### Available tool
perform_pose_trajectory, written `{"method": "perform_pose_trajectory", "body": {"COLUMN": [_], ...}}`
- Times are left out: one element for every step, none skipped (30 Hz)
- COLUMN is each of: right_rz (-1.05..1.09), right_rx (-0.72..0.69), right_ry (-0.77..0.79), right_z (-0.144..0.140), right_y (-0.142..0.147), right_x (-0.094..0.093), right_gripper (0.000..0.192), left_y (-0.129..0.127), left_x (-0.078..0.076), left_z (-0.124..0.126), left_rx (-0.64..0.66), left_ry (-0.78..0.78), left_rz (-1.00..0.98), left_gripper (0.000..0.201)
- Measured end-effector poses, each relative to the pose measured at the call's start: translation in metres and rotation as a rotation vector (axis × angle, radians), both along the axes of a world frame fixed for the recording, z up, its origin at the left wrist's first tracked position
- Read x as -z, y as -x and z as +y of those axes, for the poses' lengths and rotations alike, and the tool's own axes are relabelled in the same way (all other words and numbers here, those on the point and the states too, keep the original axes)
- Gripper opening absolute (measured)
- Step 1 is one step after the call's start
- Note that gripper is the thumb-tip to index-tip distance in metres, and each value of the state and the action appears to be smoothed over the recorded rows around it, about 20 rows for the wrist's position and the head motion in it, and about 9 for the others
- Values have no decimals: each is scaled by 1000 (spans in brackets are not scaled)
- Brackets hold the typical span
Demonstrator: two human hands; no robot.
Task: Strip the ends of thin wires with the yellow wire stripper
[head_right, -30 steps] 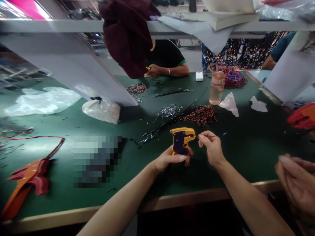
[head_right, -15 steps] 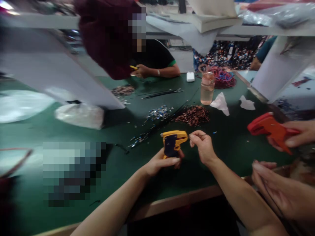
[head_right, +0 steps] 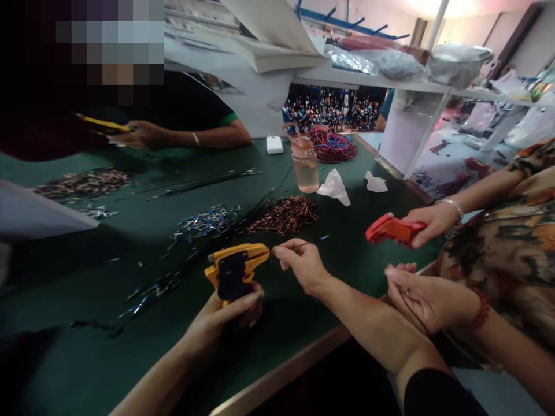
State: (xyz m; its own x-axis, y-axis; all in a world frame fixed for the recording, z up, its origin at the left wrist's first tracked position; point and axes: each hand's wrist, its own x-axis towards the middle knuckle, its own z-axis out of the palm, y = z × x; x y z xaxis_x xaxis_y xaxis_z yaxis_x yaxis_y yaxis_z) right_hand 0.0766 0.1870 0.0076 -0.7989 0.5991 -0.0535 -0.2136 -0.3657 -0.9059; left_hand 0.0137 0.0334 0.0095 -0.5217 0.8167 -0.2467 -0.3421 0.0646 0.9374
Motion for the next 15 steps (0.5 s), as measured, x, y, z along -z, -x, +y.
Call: {"method": "perform_pose_trajectory", "body": {"right_rz": [-1, -3, -6, -10, -16, -23, -28, -32, -34, -37, -38, -40, -43, -45, -47], "right_rx": [1, 6, 15, 27, 38, 48, 56, 60, 61, 61, 63, 66, 70, 74, 79], "right_ry": [1, 5, 10, 18, 26, 35, 43, 49, 53, 54, 52, 48, 44, 42, 41], "right_z": [1, 1, 2, 3, 4, 5, 5, 6, 6, 7, 7, 7, 7, 7, 8], "right_y": [0, 1, 1, 1, 1, 1, 1, 2, 2, 2, 2, 2, 2, 2, 2], "right_x": [1, 1, 1, 2, 2, 2, 2, 2, 3, 3, 3, 3, 4, 4, 4], "right_gripper": [27, 28, 28, 28, 29, 28, 28, 28, 28, 27, 27, 28, 28, 28, 28], "left_y": [1, 3, 4, 5, 7, 8, 9, 9, 10, 10, 10, 10, 11, 11, 12], "left_x": [0, 1, 1, 1, 1, 0, 0, 0, 0, 0, 0, 0, 0, 0, 0], "left_z": [-1, -2, -3, -3, -4, -4, -4, -4, -4, -4, -4, -4, -4, -4, -4], "left_rx": [14, 27, 36, 39, 35, 25, 13, 3, -5, -13, -21, -27, -33, -40, -47], "left_ry": [-32, -67, -101, -128, -146, -155, -158, -157, -156, -155, -155, -156, -158, -162, -167], "left_rz": [-32, -57, -76, -89, -97, -104, -110, -117, -122, -123, -121, -117, -113, -109, -105], "left_gripper": [28, 29, 29, 30, 31, 33, 34, 35, 35, 36, 36, 36, 36, 36, 37]}}
